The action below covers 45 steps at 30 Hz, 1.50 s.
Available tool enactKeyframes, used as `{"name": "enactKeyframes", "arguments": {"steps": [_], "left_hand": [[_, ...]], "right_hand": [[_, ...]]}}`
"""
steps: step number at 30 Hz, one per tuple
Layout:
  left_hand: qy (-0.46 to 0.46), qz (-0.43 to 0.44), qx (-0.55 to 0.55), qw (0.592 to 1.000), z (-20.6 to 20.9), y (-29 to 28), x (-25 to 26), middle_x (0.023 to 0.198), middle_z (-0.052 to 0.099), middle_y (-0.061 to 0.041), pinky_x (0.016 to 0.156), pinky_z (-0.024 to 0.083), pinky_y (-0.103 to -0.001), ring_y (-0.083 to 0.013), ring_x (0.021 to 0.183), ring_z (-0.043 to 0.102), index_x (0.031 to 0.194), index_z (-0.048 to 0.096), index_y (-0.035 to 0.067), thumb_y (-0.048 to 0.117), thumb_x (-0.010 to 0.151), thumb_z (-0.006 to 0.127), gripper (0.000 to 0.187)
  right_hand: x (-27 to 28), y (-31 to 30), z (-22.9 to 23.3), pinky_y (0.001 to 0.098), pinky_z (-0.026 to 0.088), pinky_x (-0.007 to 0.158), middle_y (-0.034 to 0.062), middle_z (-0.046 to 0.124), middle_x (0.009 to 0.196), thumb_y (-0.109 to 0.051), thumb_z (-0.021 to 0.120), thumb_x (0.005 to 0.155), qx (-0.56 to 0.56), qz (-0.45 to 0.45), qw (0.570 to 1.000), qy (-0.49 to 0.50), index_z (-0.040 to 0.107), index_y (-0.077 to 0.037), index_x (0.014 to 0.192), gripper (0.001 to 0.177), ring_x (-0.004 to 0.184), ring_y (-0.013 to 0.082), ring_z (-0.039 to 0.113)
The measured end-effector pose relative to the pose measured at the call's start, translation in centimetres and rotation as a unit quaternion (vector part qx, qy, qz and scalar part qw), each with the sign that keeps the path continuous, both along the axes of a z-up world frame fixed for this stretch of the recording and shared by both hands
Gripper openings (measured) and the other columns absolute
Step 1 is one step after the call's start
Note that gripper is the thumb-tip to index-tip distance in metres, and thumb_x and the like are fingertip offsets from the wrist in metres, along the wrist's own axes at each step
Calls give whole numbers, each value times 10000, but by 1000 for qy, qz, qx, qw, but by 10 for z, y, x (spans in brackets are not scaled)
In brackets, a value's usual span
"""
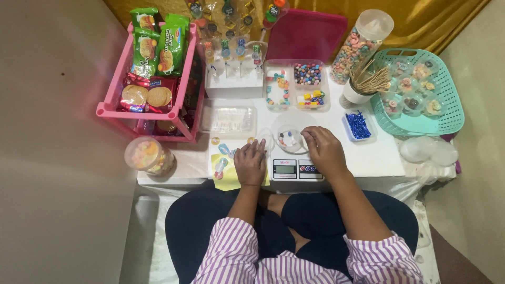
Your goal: A person is weighing small candies by picking them up from various containers and placing them into a dish on a digital scale.
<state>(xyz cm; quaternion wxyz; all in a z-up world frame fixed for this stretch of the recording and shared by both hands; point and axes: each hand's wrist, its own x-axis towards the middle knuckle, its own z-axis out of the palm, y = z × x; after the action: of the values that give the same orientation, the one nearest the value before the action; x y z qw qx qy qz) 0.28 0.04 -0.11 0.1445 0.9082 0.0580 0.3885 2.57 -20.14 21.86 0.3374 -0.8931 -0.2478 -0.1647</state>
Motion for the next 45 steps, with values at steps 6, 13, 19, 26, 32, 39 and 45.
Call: {"name": "enactKeyframes", "arguments": {"steps": [6,13,19,26,32,39,45], "left_hand": [[6,-4,-6,1000,4,0,-1,1252,691,42,1072,406,-513,-220,1208,606,1410,606,421,375,985,622,428],[12,-4,-12,1000,3,-1,-2,1257,693,48,1079,408,-509,-213,1222,601,1403,613,420,377,992,619,413],[-2,-4,-6,1000,3,0,-2,1238,699,46,1071,408,-503,-216,1203,608,1391,627,415,385,981,628,411],[5,-4,-5,1000,3,-1,-3,1245,694,54,1077,402,-491,-204,1206,600,1394,624,413,382,982,625,413],[23,-3,-15,1000,8,-2,-3,1260,693,62,1093,389,-484,-191,1224,587,1419,608,396,368,994,612,425],[41,-4,-19,999,15,-2,-4,1261,694,58,1095,398,-470,-185,1221,587,1457,588,314,363,1010,566,450],[33,5,-2,999,27,-4,-5,1239,698,66,1079,407,-473,-193,1212,587,1414,625,314,387,998,583,424]], "right_hand": [[-2,5,-18,410,589,792,103,726,884,-232,586,1077,26,25,999,31,722,-81,1076,203,858,295,712],[-1,1,-9,419,584,793,117,726,877,-198,567,1088,50,18,998,40,720,-61,1060,207,858,313,716],[5,-4,-18,367,596,702,115,724,809,-190,573,1094,128,2,990,60,731,-64,1027,213,774,263,727],[48,-24,-46,282,602,707,144,722,828,-119,559,1105,302,-42,947,95,699,-33,1068,168,758,179,696],[107,-26,-55,327,633,728,211,727,893,-66,569,1106,312,-94,944,54,676,28,1107,142,808,239,730],[197,-30,-58,443,590,787,164,732,958,-122,678,1055,105,-49,993,-20,757,-86,1131,115,932,364,721],[264,-17,-70,456,553,866,119,723,953,-175,670,1037,74,-27,996,-30,772,-115,1118,144,975,339,698]]}}
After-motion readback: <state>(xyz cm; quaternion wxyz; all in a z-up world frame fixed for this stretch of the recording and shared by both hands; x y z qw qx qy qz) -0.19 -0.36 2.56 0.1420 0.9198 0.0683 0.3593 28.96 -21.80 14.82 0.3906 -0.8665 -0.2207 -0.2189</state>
